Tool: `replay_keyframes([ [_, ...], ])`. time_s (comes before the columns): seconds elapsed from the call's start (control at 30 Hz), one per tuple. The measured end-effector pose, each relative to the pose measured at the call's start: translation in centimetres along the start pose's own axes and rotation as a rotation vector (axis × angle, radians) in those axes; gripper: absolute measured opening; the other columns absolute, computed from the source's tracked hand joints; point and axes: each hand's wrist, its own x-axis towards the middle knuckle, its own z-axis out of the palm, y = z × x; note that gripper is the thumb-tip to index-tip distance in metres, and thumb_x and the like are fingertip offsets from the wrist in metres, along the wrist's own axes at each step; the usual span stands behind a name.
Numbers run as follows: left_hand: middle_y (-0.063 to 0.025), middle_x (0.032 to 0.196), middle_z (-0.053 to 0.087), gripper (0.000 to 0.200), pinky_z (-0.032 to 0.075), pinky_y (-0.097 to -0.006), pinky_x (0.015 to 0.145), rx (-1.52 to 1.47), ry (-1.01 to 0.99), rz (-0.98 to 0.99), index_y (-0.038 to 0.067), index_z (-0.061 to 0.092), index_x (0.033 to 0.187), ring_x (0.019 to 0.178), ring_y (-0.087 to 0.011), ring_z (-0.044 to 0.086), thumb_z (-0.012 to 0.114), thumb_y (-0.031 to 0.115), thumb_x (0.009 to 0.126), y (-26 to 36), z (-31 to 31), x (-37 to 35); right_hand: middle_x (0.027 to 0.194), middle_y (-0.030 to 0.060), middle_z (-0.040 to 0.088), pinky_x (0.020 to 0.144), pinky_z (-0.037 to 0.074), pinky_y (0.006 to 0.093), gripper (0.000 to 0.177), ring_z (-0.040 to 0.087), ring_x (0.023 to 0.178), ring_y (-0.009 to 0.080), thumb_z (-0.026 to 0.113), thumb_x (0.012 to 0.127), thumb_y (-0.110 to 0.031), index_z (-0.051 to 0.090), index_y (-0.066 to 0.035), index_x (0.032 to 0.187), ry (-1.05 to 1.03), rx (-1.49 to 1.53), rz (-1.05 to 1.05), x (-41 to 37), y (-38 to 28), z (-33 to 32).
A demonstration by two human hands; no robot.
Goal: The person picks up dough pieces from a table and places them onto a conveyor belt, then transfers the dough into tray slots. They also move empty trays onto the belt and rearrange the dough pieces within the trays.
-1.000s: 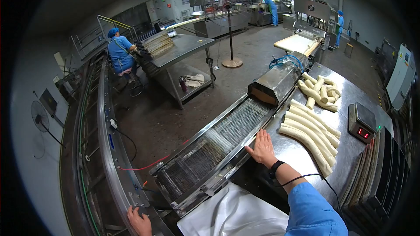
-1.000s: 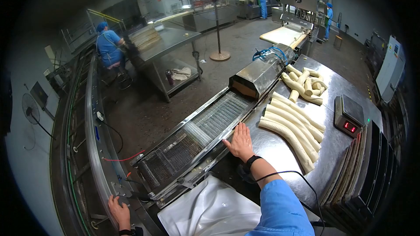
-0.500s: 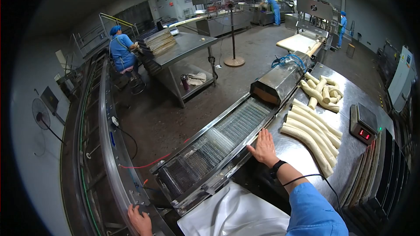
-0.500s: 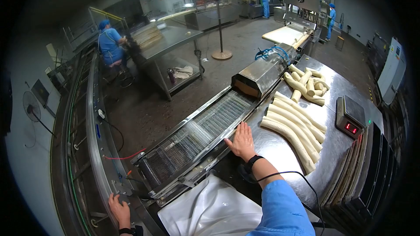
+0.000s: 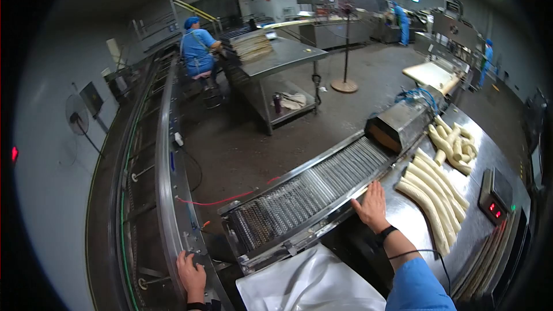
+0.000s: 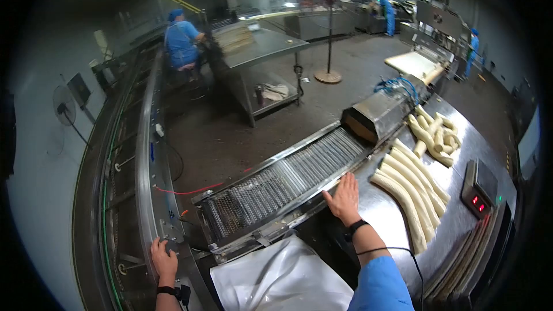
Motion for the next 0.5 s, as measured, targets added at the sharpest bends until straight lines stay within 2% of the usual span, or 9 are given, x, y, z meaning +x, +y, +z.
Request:
replay_keyframes([
  [0.3,-0.0225,0.131,0.048,0.034,0.034,-0.0478,0.108,-0.052,-0.059,-0.051,-0.004,0.06,0.106,0.128,-0.0396,0.04,0.064,0.002,0.072,0.5,0.0,0.3,0.153,0.0301,0.022,0.12,0.009,0.0451,0.092,0.016,0.145,0.039,0.053,0.089,-0.053,0.024,0.016,0.142,-0.077,-0.04,0.011,0.5,-0.9,-0.6],
  [0.37,-0.0202,0.138,0.044,0.036,0.032,-0.0476,0.11,-0.026,-0.127,-0.079,-0.002,0.059,0.109,0.132,-0.0387,0.037,0.064,0.0,0.074,0.6,-0.4,0.5,0.152,0.0307,0.023,0.119,0.01,0.0454,0.092,0.018,0.144,0.0395,0.055,0.088,-0.051,0.023,0.016,0.142,-0.066,-0.052,0.035,0.7,-0.6,-0.1],
  [0.47,-0.0217,0.14,0.041,0.037,0.029,-0.05,0.112,-0.011,-0.17,-0.142,-0.003,0.058,0.11,0.136,-0.0394,0.032,0.062,-0.002,0.074,1.0,-0.3,0.6,0.148,0.0329,0.027,0.118,0.014,0.0473,0.093,0.022,0.141,0.0433,0.062,0.085,-0.047,0.025,0.017,0.141,-0.044,0.009,0.033,0.5,-0.7,-0.5],
  [0.5,-0.0207,0.139,0.044,0.042,0.03,-0.0466,0.112,0.042,-0.222,-0.149,-0.004,0.055,0.118,0.135,-0.0356,0.037,0.062,-0.001,0.076,2.6,-2.0,1.1,0.148,0.0327,0.028,0.118,0.015,0.0479,0.093,0.024,0.14,0.0443,0.063,0.084,-0.047,0.025,0.016,0.141,-0.024,0.022,0.021,0.5,-0.6,-0.5],
])
